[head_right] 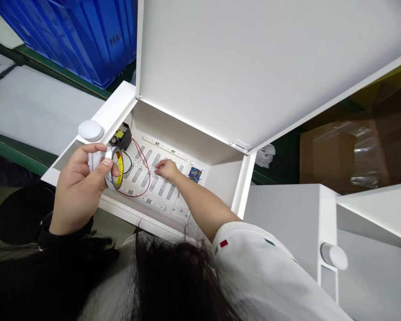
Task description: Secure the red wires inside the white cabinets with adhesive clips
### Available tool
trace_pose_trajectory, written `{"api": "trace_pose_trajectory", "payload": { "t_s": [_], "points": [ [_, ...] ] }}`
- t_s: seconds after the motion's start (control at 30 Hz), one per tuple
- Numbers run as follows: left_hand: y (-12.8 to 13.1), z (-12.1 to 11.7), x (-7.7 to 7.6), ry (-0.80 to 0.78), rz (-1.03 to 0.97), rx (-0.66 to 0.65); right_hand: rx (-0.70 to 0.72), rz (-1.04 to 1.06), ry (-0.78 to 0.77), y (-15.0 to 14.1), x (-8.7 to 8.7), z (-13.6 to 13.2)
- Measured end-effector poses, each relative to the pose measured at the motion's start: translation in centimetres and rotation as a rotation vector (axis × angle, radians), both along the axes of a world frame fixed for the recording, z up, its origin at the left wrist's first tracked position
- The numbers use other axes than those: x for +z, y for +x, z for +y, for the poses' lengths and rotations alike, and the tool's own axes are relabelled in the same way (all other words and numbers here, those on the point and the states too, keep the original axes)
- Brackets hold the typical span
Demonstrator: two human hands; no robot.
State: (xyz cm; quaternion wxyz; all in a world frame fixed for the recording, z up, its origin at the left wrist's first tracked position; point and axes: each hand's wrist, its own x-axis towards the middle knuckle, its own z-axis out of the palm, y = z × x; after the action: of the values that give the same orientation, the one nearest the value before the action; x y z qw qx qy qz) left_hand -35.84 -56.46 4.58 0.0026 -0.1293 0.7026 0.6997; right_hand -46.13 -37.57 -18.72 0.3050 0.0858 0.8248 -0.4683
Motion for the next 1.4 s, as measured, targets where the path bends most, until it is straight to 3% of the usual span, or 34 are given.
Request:
{"api": "trace_pose_trajectory", "payload": {
  "t_s": [0.3,0.93,1.23,1.4],
  "points": [
    [0.0,0.0,-0.1,0.022,-0.007,-0.001,0.113,0.188,0.215,0.5,0.6,-0.7],
    [0.0,0.0,0.0,0.044,-0.013,0.002,0.093,0.274,0.231,1.0,0.2,-0.9],
    [0.0,0.2,0.1,0.056,-0.018,0.003,0.219,0.341,0.380,1.4,-0.1,-1.2],
    [0.0,0.2,0.2,0.038,-0.023,0.007,0.134,0.317,0.412,0.7,-0.6,-0.5]
  ]
}}
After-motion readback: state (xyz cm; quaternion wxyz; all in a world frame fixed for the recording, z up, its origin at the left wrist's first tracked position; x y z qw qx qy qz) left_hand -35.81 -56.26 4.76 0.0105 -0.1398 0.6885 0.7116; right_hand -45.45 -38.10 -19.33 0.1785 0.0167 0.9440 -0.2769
